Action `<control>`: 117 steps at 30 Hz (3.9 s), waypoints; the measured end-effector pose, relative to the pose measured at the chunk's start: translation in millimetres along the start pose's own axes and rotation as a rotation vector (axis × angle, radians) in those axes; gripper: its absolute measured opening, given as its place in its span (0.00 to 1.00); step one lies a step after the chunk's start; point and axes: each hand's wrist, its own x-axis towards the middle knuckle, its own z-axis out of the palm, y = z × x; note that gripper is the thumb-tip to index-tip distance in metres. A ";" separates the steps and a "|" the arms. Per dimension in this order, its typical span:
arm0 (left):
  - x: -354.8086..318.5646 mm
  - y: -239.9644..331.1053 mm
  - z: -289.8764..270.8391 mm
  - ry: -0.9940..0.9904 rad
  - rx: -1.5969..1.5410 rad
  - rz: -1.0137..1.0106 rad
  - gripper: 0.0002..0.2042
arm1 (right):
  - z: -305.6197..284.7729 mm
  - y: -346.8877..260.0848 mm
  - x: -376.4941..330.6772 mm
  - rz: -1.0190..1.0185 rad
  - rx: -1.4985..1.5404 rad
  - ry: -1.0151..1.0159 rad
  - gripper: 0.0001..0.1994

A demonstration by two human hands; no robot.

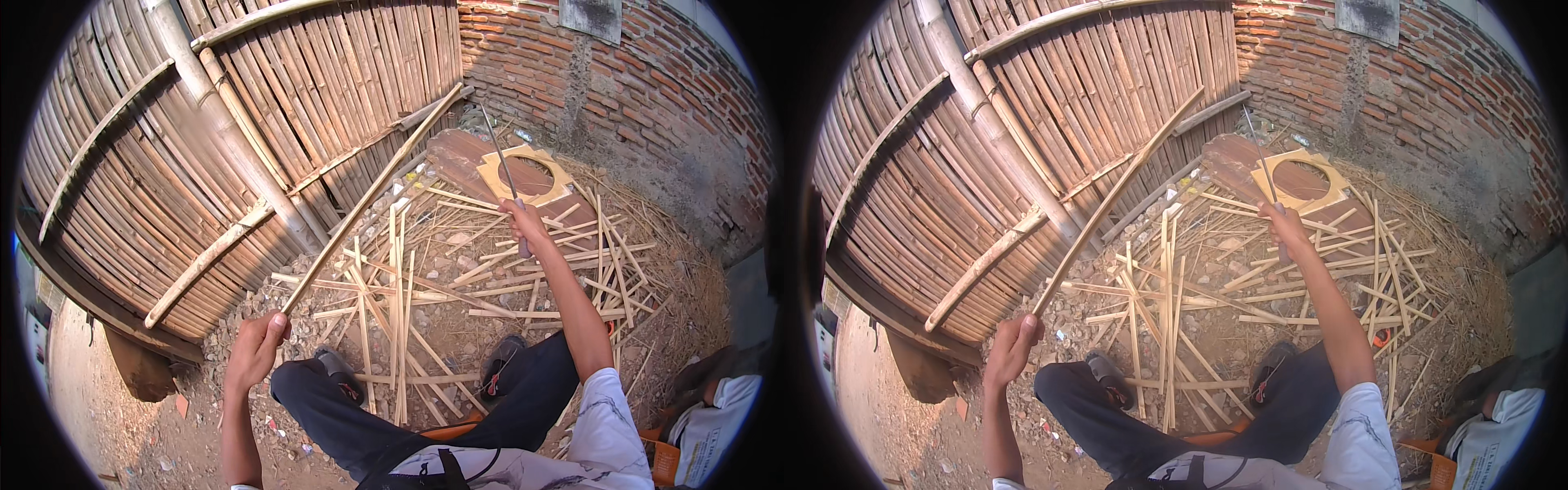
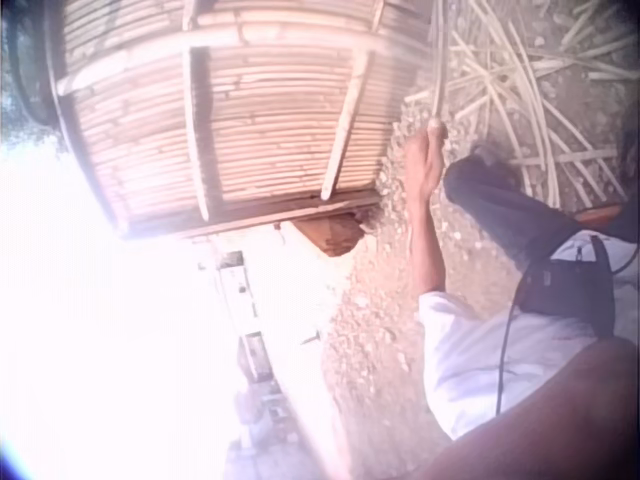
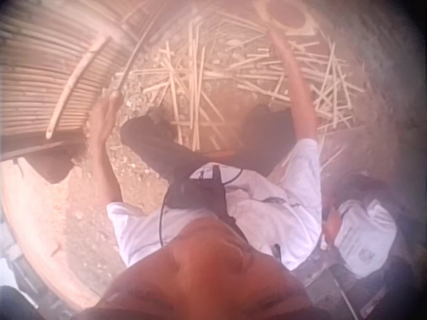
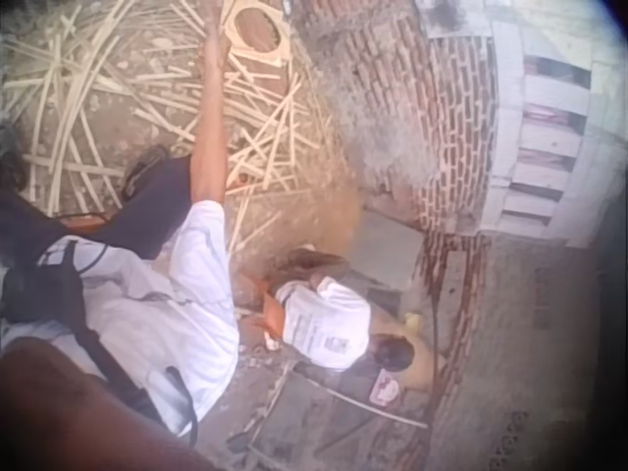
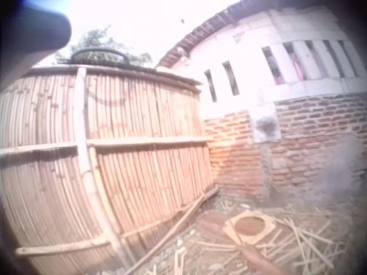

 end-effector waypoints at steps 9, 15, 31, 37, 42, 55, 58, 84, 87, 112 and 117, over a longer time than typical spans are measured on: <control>42.9 -8.1 11.6 -0.414 -0.182 -0.044 0.32 | 63.0 -85.6 -97.6 -0.264 1.045 -0.499 0.30; 75.0 -14.1 47.3 -0.419 -0.029 -0.015 0.30 | 68.4 -107.6 -115.8 -0.400 1.075 -0.368 0.14; 131.6 33.1 139.1 -0.437 -0.503 0.344 0.30 | 44.6 -121.8 -132.3 -0.409 0.825 -0.379 0.10; 148.9 118.8 138.9 -0.356 -0.594 0.546 0.29 | 75.6 -101.1 -129.0 -0.295 0.614 -0.387 0.09; 158.6 131.0 141.0 -0.316 -0.512 0.483 0.23 | 90.8 -88.6 -129.8 -0.272 0.535 -0.408 0.14; 183.4 136.7 127.9 -0.216 -0.883 0.506 0.21 | 85.6 -1.8 -181.3 -0.003 0.663 -0.079 0.22; 188.0 139.8 127.1 -0.318 -1.016 0.440 0.20 | 95.5 39.6 -197.5 0.102 0.676 -0.084 0.24; 168.5 148.2 139.7 -0.044 -1.085 0.449 0.12 | 146.8 141.9 -216.0 0.487 0.666 -0.401 0.14; 176.7 133.0 142.4 -0.106 -1.148 0.513 0.19 | 145.1 150.4 -215.1 0.523 0.629 -0.420 0.13; 153.0 130.6 135.4 0.271 -1.287 0.292 0.26 | 178.5 251.8 -191.3 0.601 0.525 -0.384 0.14; 143.8 133.2 138.3 0.300 -1.252 0.268 0.26 | 172.5 299.6 -195.1 0.697 0.458 -0.340 0.14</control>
